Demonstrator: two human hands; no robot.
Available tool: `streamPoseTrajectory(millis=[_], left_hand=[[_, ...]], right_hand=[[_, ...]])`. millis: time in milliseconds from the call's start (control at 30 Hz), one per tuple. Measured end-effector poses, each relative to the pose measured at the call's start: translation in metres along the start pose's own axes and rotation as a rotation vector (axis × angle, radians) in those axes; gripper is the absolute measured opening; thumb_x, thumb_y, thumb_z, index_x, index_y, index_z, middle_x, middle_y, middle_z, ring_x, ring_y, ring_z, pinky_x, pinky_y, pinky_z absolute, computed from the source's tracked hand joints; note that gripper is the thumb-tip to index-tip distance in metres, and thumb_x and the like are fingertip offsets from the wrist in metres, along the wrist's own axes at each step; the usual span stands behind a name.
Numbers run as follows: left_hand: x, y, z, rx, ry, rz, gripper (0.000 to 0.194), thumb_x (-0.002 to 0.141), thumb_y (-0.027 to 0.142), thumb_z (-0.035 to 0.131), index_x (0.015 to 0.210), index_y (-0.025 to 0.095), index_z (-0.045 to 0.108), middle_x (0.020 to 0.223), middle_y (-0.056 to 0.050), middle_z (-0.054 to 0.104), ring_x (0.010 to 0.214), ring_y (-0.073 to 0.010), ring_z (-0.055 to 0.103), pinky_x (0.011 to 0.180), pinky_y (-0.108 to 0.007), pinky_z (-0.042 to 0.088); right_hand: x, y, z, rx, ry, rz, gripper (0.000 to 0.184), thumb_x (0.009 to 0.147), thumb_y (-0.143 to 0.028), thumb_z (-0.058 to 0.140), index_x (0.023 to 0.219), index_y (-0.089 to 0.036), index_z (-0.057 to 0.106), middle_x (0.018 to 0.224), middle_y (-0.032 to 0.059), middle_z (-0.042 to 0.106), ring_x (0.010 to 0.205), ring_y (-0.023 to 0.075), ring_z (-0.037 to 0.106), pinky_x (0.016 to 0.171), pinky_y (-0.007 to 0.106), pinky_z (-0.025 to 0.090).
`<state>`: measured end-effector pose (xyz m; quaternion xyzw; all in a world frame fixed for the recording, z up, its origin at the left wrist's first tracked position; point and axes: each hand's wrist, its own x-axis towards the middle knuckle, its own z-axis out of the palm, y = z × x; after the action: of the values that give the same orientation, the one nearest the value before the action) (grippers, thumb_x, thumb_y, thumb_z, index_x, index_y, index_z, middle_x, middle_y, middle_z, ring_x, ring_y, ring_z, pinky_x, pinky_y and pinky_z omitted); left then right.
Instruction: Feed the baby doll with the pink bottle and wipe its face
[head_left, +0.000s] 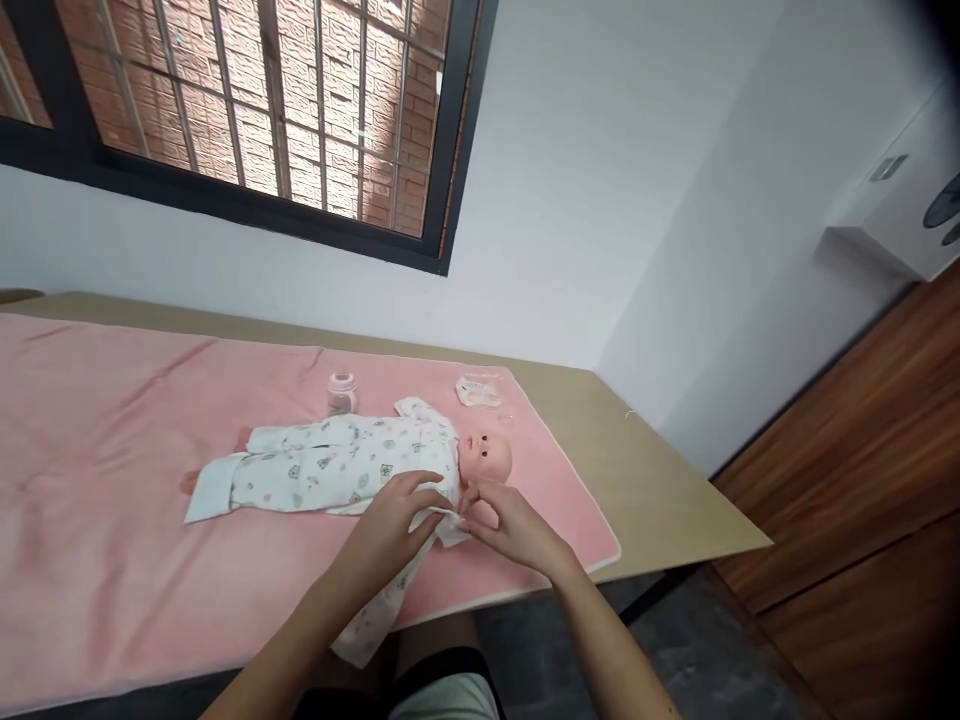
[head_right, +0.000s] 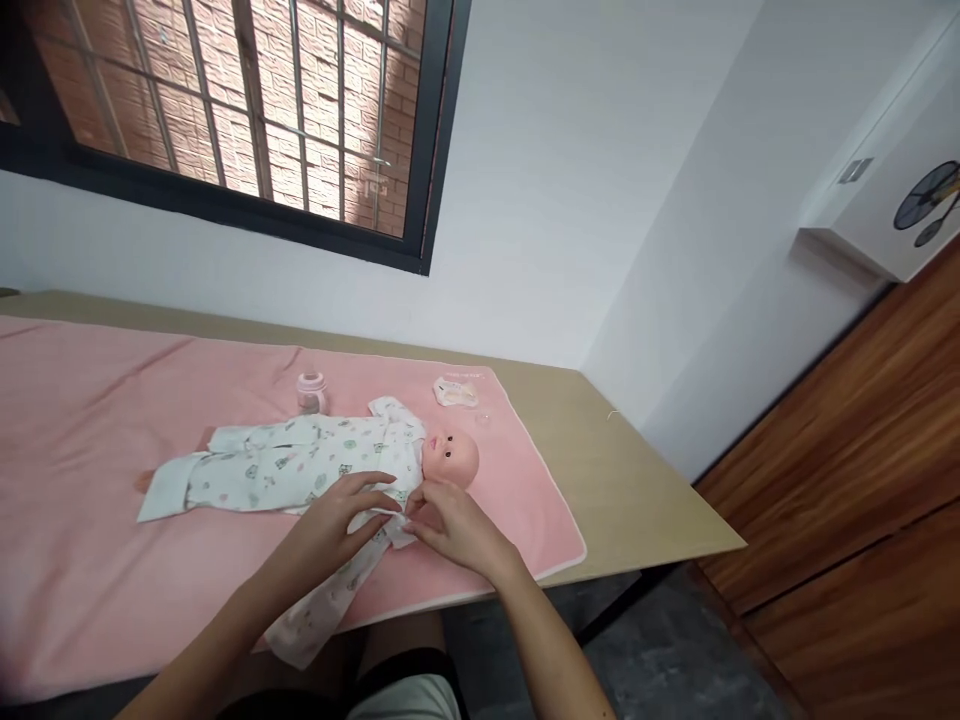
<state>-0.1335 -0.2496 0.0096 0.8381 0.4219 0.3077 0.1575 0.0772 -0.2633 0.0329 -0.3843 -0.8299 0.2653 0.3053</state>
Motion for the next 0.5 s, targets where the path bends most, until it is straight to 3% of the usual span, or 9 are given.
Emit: streamPoseTrajectory(millis=[67,200,367,500], left_hand=[[0.002,-0.001,0.0,-0.01,-0.003,0.0,0.024,0.089,0.024,0.051,0.095,0.026,0.074,0.123,-0.007,0.061,0.115,-0.0277,0.055,0.099,-0.048,0.044],[0.015,-0.01,-0.012,-0.009,0.022,0.002,0.026,0.089,0.026,0.05,0.102,0.025,0.072,0.124,-0.007,0.061,0.115,-0.0267,0.056,0.1,-0.045,0.046],[0.047,-0.045,-0.065,-0.027,0.134,-0.065,0.035,0.09,0.047,0.05,0.11,0.024,0.068,0.124,-0.006,0.063,0.117,-0.0266,0.056,0.103,-0.04,0.043],[0.08,-0.099,-0.106,-0.118,0.224,-0.352,0.043,0.09,0.052,0.051,0.121,0.024,0.06,0.131,-0.003,0.059,0.114,-0.0255,0.058,0.096,-0.035,0.047]], right_hand=[[0.0,0.0,0.002,0.016,0.011,0.025,0.007,0.085,-0.025,0.061,0.084,-0.02,0.056,0.088,0.0004,0.064,0.083,0.0138,0.06,0.076,0.026,0.044],[0.012,0.008,0.0,0.065,0.039,0.019,0.027,0.085,-0.028,0.059,0.064,-0.021,0.043,0.08,0.0002,0.062,0.075,0.0136,0.058,0.069,0.026,0.043],[0.037,0.03,-0.025,0.181,0.156,0.049,0.038,0.082,-0.032,0.063,0.059,-0.021,0.035,0.079,0.001,0.059,0.076,0.0138,0.055,0.07,0.026,0.043],[0.062,0.063,-0.058,0.365,0.345,0.115,0.038,0.078,-0.035,0.067,0.06,-0.02,0.038,0.082,0.002,0.06,0.077,0.0135,0.055,0.072,0.026,0.043]])
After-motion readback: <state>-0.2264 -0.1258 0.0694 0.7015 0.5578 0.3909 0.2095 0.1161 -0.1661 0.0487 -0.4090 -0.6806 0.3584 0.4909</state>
